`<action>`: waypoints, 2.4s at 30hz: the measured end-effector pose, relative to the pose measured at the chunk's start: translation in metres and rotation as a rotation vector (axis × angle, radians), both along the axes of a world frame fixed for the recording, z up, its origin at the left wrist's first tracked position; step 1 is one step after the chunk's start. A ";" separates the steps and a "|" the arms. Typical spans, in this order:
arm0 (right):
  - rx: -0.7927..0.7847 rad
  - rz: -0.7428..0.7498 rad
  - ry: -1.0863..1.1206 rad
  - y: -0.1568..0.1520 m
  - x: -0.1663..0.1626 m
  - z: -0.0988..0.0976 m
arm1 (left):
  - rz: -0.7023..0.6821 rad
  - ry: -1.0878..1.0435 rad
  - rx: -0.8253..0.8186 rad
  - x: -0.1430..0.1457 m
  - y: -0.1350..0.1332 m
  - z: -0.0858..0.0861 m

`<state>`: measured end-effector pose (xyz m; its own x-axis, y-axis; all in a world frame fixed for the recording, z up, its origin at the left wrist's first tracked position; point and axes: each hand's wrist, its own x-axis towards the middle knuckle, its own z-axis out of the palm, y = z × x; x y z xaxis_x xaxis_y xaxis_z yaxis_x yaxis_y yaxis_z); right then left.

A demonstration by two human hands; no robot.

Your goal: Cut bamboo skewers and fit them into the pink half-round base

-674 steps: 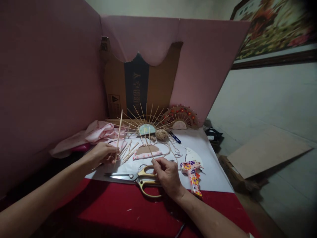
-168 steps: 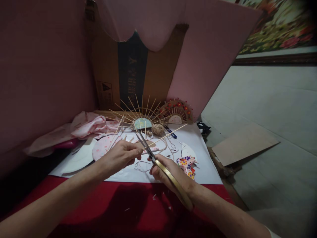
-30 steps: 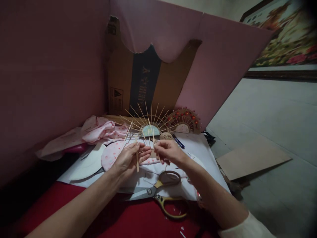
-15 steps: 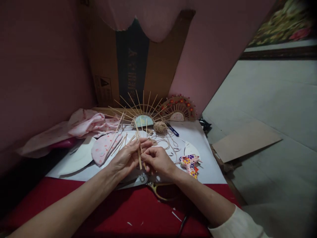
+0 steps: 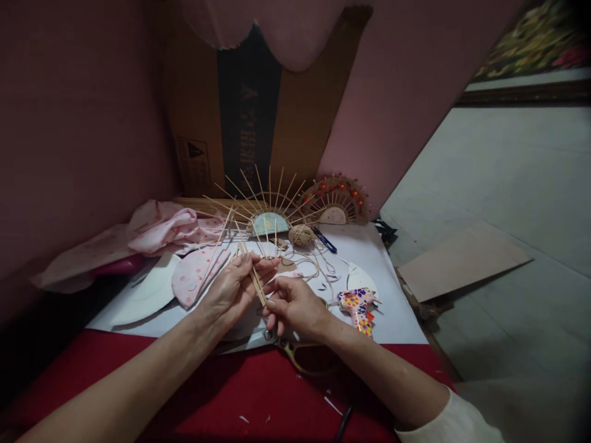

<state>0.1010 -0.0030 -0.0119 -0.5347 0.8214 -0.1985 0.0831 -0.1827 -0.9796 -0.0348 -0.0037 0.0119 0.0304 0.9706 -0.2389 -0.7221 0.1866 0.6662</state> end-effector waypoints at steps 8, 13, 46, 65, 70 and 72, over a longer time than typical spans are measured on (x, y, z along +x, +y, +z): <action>0.011 0.014 0.086 -0.001 -0.002 0.000 | 0.014 0.043 0.012 0.000 -0.002 0.007; 0.040 0.013 0.085 -0.002 -0.002 -0.001 | -0.012 0.016 0.017 -0.001 -0.002 0.003; 0.137 0.057 -0.120 -0.009 -0.003 -0.003 | -0.132 0.116 0.176 0.003 -0.009 -0.003; 0.144 -0.009 -0.055 -0.019 -0.008 -0.004 | -0.161 0.385 0.289 0.003 -0.018 0.005; 0.272 0.002 -0.146 -0.020 -0.008 -0.004 | -0.147 0.421 0.311 0.001 -0.017 0.003; 0.332 0.004 -0.188 -0.021 -0.007 -0.004 | -0.146 0.401 0.306 0.001 -0.016 0.004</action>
<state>0.0941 -0.0238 -0.0158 -0.5177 0.8554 -0.0172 0.2674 0.1427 -0.9530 -0.0340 -0.0199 0.0156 0.1350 0.9902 0.0346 -0.3802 0.0196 0.9247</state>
